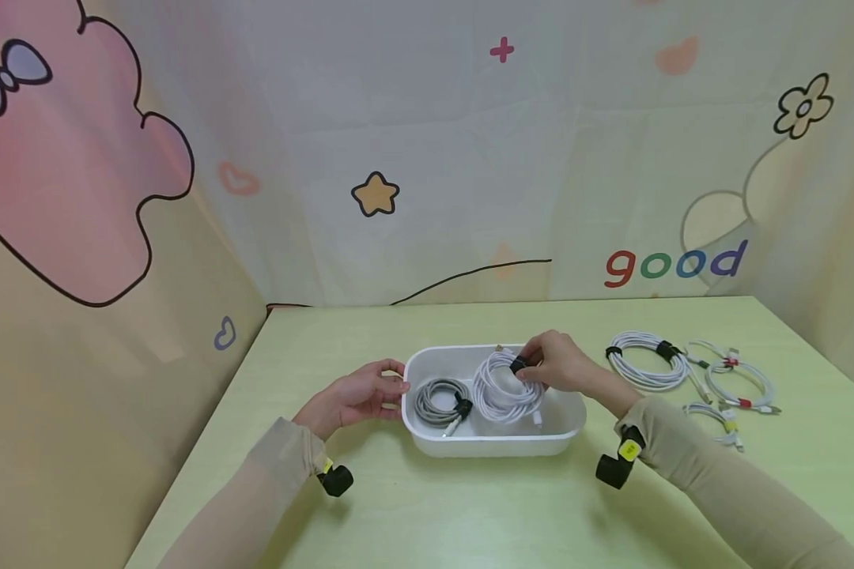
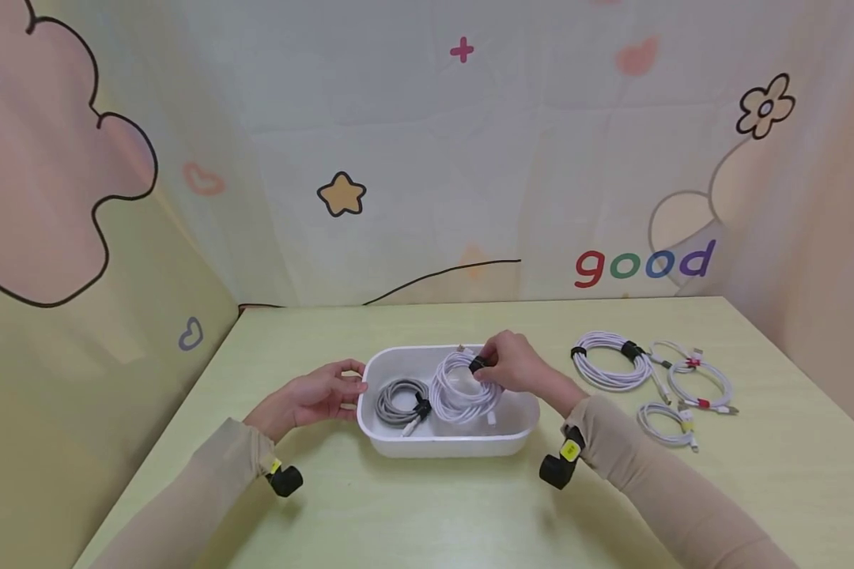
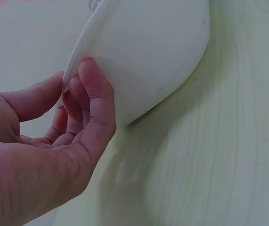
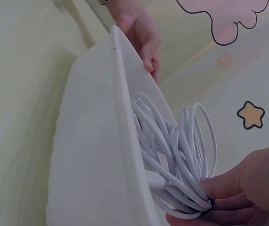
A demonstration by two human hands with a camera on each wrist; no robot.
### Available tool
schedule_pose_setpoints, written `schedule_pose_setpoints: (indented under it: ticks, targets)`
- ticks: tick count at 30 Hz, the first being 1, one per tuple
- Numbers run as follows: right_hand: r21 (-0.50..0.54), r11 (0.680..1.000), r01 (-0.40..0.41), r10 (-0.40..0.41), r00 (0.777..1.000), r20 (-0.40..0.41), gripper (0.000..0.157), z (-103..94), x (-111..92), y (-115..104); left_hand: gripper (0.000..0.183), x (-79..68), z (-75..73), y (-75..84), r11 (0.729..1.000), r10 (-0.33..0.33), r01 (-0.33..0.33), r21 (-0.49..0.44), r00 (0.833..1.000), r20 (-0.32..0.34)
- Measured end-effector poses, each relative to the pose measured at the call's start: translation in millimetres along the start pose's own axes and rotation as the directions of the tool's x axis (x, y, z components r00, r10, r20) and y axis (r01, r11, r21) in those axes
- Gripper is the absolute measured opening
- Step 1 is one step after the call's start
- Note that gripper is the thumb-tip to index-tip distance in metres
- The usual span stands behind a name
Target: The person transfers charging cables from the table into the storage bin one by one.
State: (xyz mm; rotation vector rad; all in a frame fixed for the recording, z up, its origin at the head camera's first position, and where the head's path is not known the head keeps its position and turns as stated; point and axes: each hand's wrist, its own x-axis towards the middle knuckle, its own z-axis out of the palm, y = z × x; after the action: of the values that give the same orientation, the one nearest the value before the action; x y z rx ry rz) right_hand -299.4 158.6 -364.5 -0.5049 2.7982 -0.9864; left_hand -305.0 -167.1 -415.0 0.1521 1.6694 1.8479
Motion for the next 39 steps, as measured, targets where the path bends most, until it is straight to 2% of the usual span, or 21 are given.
schedule_pose_setpoints:
  ticks: [9, 12, 14, 16, 19, 23, 26, 30, 34, 39]
  targets:
    - [0.018, 1.000, 0.024, -0.024, 0.999, 0.034, 0.025, 8.9, -1, -2, 0.024, -0.1, 0.6, 0.4, 1.000, -0.002, 0.002, 0.001, 1.000, -0.006]
    - [-0.008, 0.999, 0.037, -0.037, 0.997, 0.071, 0.035, 8.2, -2, -4, 0.024, 0.2, 0.8, -0.2, 1.000, -0.004, 0.004, 0.000, 1.000, -0.004]
    - [-0.040, 0.997, 0.063, -0.061, 0.996, 0.067, 0.038, 4.2, -5, -4, 0.023, 0.5, 0.4, -0.6, 1.000, -0.003, 0.003, 0.000, 1.000, 0.000]
    - [-0.079, 0.993, 0.082, -0.082, 0.997, 0.013, 0.038, -2.7, -7, -4, 0.024, 0.6, 0.1, -0.7, 1.000, -0.003, 0.003, -0.003, 1.000, 0.006]
    - [-0.124, 0.988, 0.095, -0.113, 0.982, -0.150, 0.027, -18.0, -9, 3, 0.024, 0.6, -0.4, -0.4, 1.000, 0.003, -0.003, -0.007, 1.000, 0.012]
    - [-0.165, 0.986, 0.020, -0.073, 0.944, -0.321, 0.023, -39.2, -12, 26, 0.023, -0.2, -0.3, -0.3, 1.000, 0.005, -0.005, -0.006, 1.000, 0.010]
    - [-0.203, 0.977, -0.071, -0.006, 0.934, -0.357, 0.030, -53.6, -19, 51, 0.023, -0.6, -0.4, -1.0, 1.000, -0.002, 0.002, 0.000, 1.000, 0.006]
    - [-0.297, 0.933, -0.202, 0.096, 0.937, -0.336, 0.042, -70.6, -29, 88, 0.024, -0.4, 0.0, -1.6, 1.000, -0.004, 0.004, 0.001, 1.000, 0.006]
    - [-0.375, 0.886, -0.272, 0.162, 0.940, -0.300, 0.031, -82.4, -39, 119, 0.024, -0.2, 0.4, -0.9, 1.000, -0.003, 0.003, 0.001, 1.000, 0.006]
    - [-0.349, 0.877, -0.332, 0.257, 0.935, -0.245, 0.027, -89.6, -50, 144, 0.023, -0.9, 0.5, 1.3, 1.000, -0.002, 0.002, 0.004, 1.000, -0.001]
